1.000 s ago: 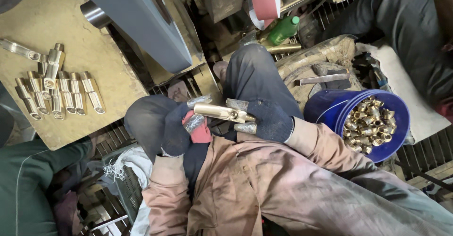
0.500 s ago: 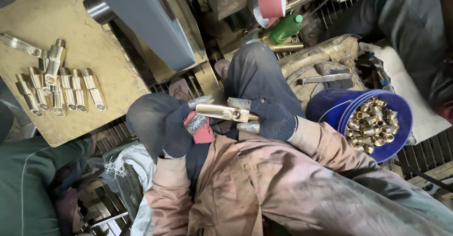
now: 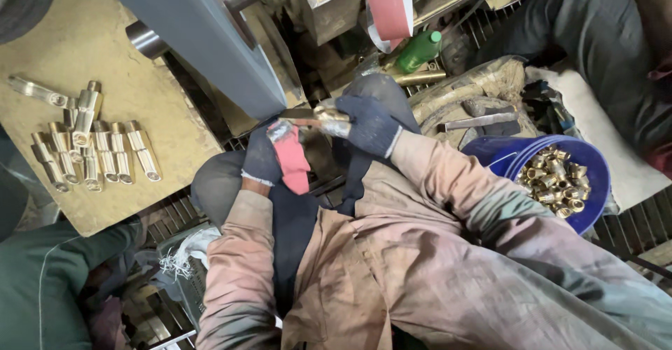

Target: The person sits on the floor and repeatedly presses small brass-colored metal parts against a rotating grinding wheel to smooth their surfaces. They handle the parts one at a time, rotating them in gloved hands, and place the finished pieces on a nearby wooden board.

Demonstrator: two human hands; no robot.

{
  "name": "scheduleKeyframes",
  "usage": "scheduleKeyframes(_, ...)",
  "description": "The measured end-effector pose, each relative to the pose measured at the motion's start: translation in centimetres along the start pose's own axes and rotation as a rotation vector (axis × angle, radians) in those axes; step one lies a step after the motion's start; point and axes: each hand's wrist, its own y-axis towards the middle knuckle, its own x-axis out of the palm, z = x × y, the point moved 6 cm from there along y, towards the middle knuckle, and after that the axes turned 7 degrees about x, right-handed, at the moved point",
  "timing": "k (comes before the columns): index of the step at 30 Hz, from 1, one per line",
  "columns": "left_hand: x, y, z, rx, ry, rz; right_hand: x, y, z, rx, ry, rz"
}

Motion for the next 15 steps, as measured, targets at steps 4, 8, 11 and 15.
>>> scheduleKeyframes(4, 0.7, 1.1, 1.3, 0.06, 0.841, -0.182, 0.1, 1.5, 0.6, 0.05, -0.146, 0.056)
scheduleKeyframes(8, 0.7, 1.1, 2.8, 0.142, 1.123, -0.173, 0.5, 2.2, 0.6, -0.013, -0.201, 0.081)
scheduleKeyframes(11, -0.2, 0.8, 2.9, 0.226, 0.699, -0.014, 1.0, 3.2, 1.0, -0.045, -0.218, 0.125)
scheduleKeyframes(15, -1.4, 0.4, 1.4, 0.152, 0.387, 0.112, 1.7, 4.1, 1.1, -0.084, -0.304, 0.124)
